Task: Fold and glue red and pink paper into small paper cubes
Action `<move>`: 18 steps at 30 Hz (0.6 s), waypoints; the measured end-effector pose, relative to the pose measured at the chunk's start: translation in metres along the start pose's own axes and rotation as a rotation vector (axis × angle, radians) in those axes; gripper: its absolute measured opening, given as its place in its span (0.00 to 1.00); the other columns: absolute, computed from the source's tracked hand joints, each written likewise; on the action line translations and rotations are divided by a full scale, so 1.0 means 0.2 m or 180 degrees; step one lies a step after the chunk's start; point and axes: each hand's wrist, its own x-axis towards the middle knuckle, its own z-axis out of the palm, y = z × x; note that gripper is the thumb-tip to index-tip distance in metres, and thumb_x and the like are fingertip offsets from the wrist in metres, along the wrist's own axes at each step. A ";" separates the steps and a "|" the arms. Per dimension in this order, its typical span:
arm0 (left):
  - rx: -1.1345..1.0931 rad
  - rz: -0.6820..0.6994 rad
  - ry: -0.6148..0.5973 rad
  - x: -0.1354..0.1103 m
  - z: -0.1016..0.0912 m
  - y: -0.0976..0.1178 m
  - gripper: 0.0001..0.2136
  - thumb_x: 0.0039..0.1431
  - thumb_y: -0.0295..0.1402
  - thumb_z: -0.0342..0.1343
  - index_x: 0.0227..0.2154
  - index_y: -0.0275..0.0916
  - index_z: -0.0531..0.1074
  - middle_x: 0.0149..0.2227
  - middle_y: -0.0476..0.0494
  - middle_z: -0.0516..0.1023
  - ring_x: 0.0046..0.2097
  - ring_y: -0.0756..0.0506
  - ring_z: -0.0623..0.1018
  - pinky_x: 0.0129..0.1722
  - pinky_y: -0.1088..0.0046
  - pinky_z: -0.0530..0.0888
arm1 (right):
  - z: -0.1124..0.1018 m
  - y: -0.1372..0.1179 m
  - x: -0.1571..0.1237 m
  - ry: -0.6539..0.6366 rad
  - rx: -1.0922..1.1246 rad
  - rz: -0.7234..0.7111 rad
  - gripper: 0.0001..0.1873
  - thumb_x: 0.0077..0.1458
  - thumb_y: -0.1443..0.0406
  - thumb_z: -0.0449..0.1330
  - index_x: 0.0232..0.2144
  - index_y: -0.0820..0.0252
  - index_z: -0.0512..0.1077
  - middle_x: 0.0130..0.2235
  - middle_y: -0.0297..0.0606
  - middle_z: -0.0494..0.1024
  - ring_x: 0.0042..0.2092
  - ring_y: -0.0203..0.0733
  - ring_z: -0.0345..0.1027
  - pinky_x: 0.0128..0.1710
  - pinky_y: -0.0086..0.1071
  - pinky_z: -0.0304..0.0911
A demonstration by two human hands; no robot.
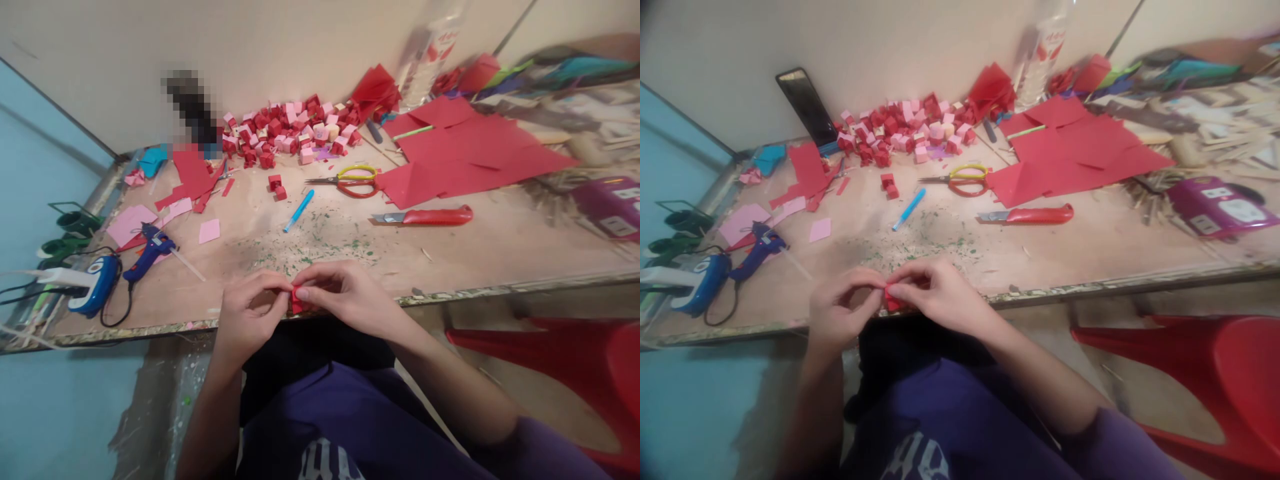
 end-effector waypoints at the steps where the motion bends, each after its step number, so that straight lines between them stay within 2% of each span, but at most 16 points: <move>1: -0.0003 -0.0002 -0.0008 0.00 0.00 0.00 0.06 0.64 0.23 0.61 0.34 0.40 0.80 0.35 0.47 0.84 0.37 0.48 0.82 0.41 0.73 0.78 | 0.00 0.00 0.00 0.0005 0.0004 0.0004 0.06 0.60 0.62 0.69 0.36 0.59 0.82 0.32 0.36 0.85 0.35 0.40 0.80 0.37 0.33 0.74; 5: -0.0077 -0.0135 -0.0022 0.00 -0.01 0.00 0.05 0.65 0.24 0.62 0.36 0.40 0.80 0.35 0.47 0.84 0.38 0.49 0.82 0.42 0.75 0.78 | 0.00 -0.01 0.00 0.0042 -0.0040 -0.0047 0.06 0.61 0.63 0.67 0.35 0.60 0.82 0.30 0.35 0.83 0.32 0.37 0.77 0.34 0.30 0.72; 8: -0.0192 -0.0500 0.0027 0.00 -0.01 0.01 0.03 0.66 0.27 0.63 0.39 0.41 0.81 0.37 0.48 0.85 0.39 0.49 0.83 0.42 0.77 0.79 | 0.00 -0.01 0.00 0.0073 0.0020 -0.0037 0.09 0.60 0.60 0.69 0.35 0.60 0.83 0.30 0.36 0.83 0.33 0.38 0.77 0.35 0.30 0.72; 11: -0.0382 -0.0832 -0.0092 0.00 -0.01 0.02 0.02 0.66 0.31 0.64 0.37 0.40 0.81 0.35 0.48 0.84 0.36 0.49 0.84 0.38 0.79 0.79 | 0.00 -0.01 0.01 0.0169 0.0098 -0.0018 0.11 0.58 0.58 0.71 0.35 0.60 0.83 0.32 0.37 0.84 0.35 0.40 0.79 0.37 0.31 0.73; 14: -0.0463 -0.0913 -0.0253 0.01 -0.01 0.02 0.04 0.65 0.33 0.66 0.34 0.40 0.82 0.33 0.49 0.84 0.35 0.50 0.83 0.36 0.80 0.80 | -0.01 0.00 0.01 0.0230 0.0176 -0.0031 0.11 0.56 0.58 0.73 0.35 0.59 0.83 0.32 0.37 0.85 0.36 0.40 0.80 0.38 0.31 0.75; 18: -0.0513 -0.0916 -0.0187 0.01 0.00 0.01 0.03 0.64 0.32 0.66 0.34 0.41 0.82 0.34 0.49 0.85 0.35 0.50 0.84 0.37 0.81 0.80 | -0.01 0.01 0.00 0.0229 0.0133 -0.0060 0.08 0.56 0.61 0.72 0.37 0.59 0.84 0.33 0.37 0.86 0.36 0.40 0.81 0.37 0.31 0.76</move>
